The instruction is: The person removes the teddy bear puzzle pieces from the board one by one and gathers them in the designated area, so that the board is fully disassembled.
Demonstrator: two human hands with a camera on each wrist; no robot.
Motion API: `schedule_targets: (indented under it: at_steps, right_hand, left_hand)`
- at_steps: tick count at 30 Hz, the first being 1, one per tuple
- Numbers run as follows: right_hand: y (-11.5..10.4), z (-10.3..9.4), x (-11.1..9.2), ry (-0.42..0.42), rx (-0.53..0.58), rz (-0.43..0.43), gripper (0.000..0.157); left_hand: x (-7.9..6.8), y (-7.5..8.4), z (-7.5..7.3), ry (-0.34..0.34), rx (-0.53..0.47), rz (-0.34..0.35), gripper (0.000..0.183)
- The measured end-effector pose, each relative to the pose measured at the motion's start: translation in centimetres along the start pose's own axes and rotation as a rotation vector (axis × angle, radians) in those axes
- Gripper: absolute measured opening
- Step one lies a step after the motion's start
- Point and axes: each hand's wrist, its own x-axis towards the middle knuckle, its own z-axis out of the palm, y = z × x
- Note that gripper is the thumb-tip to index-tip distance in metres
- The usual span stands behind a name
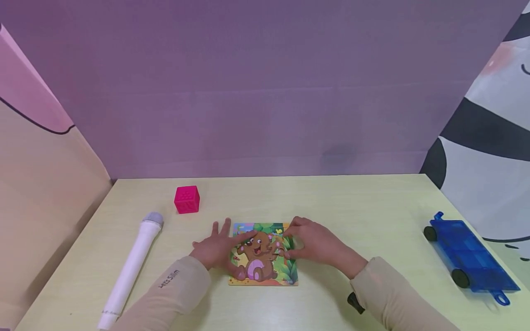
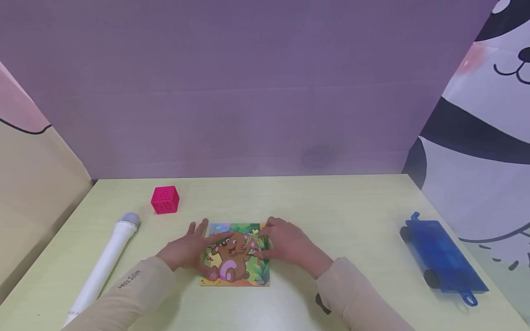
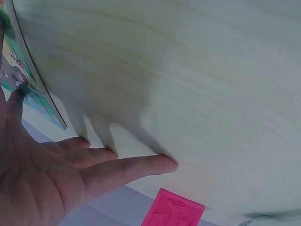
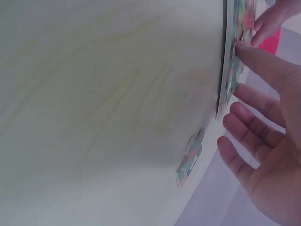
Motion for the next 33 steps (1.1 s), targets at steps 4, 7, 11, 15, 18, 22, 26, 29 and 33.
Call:
schedule_targets:
  at_steps: [4, 7, 11, 15, 18, 22, 26, 29, 33]
  right_hand:
    - [0.8, -0.6, -0.4, 0.021, 0.035, -0.017, 0.039]
    - [1.6, -1.2, -0.8, 0.021, 0.067, 0.004, 0.039]
    - [2.6, -2.1, -1.7, 0.016, 0.089, 0.027, 0.040]
    - [3.9, -3.0, -2.7, 0.033, 0.081, 0.037, 0.039]
    - [5.0, -3.5, -3.6, 0.047, 0.073, 0.051, 0.040]
    - [6.6, -4.1, -4.8, 0.051, 0.072, 0.076, 0.041]
    - [8.2, -4.6, -5.9, 0.043, 0.064, 0.108, 0.043]
    - [9.1, -4.9, -6.6, 0.027, 0.062, 0.141, 0.044]
    - [10.0, -5.0, -7.3, -0.004, 0.063, 0.189, 0.048]
  left_hand:
    - [-0.1, 0.1, -0.1, 0.000, 0.006, -0.004, 0.099]
    - [-0.1, 0.2, -0.1, 0.000, 0.009, -0.008, 0.099]
    - [0.0, 0.1, 0.0, 0.002, 0.013, -0.009, 0.100]
    - [-0.1, 0.2, 0.0, 0.001, 0.009, -0.011, 0.100]
    - [-0.1, 0.2, 0.0, 0.003, 0.010, -0.009, 0.100]
    - [-0.2, 0.3, -0.1, 0.002, 0.006, -0.011, 0.100]
    - [-0.3, 0.3, -0.1, 0.000, 0.001, -0.014, 0.099]
    - [-0.3, 0.3, -0.1, 0.000, -0.004, -0.013, 0.099]
    - [-0.3, 0.3, -0.1, -0.002, -0.002, -0.010, 0.099]
